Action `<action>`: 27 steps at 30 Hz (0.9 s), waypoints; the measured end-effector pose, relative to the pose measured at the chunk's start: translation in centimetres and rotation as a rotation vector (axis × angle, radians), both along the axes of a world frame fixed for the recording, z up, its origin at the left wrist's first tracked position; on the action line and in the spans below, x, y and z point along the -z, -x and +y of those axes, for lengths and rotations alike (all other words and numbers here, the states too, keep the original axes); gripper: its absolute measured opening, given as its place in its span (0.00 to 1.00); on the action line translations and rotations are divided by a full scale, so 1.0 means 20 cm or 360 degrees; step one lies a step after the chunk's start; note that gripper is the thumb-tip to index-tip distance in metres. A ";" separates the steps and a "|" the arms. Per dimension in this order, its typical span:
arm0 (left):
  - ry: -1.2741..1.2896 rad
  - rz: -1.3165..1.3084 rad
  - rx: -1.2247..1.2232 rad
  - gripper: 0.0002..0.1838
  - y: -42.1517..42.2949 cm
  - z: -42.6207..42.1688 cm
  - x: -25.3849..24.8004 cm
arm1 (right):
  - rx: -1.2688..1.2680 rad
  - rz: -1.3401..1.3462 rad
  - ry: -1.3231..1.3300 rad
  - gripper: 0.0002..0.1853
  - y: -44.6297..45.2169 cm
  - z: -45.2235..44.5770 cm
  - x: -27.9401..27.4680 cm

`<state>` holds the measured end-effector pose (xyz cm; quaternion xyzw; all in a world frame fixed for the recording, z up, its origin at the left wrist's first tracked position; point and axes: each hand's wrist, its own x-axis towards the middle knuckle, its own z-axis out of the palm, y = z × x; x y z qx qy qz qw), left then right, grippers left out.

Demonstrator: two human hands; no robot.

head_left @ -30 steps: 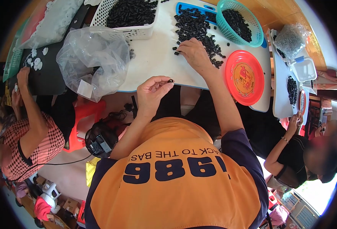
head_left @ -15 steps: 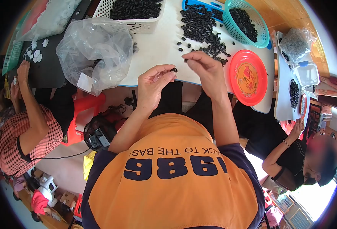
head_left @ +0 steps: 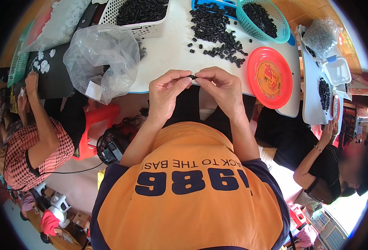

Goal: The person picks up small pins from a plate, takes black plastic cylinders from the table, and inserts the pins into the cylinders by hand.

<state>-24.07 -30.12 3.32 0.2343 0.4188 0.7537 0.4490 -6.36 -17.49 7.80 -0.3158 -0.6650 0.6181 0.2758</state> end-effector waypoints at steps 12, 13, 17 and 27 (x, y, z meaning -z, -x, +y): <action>0.0126 -0.0508 0.0194 0.14 -0.06 -0.04 -0.01 | 0.0194 -0.0090 -0.0483 0.15 -0.07 -0.15 0.04; 0.0131 -0.0589 0.0223 0.14 -0.06 -0.04 -0.02 | 0.0166 -0.0069 -0.0422 0.18 -0.08 -0.14 0.07; 0.0185 -0.0787 0.0316 0.15 -0.08 -0.04 -0.02 | -0.0042 0.0009 -0.0391 0.26 -0.10 -0.12 0.04; 0.0260 -0.0949 0.0348 0.19 -0.20 -0.07 -0.03 | -0.0161 0.0224 -0.0105 0.21 -0.21 -0.15 0.10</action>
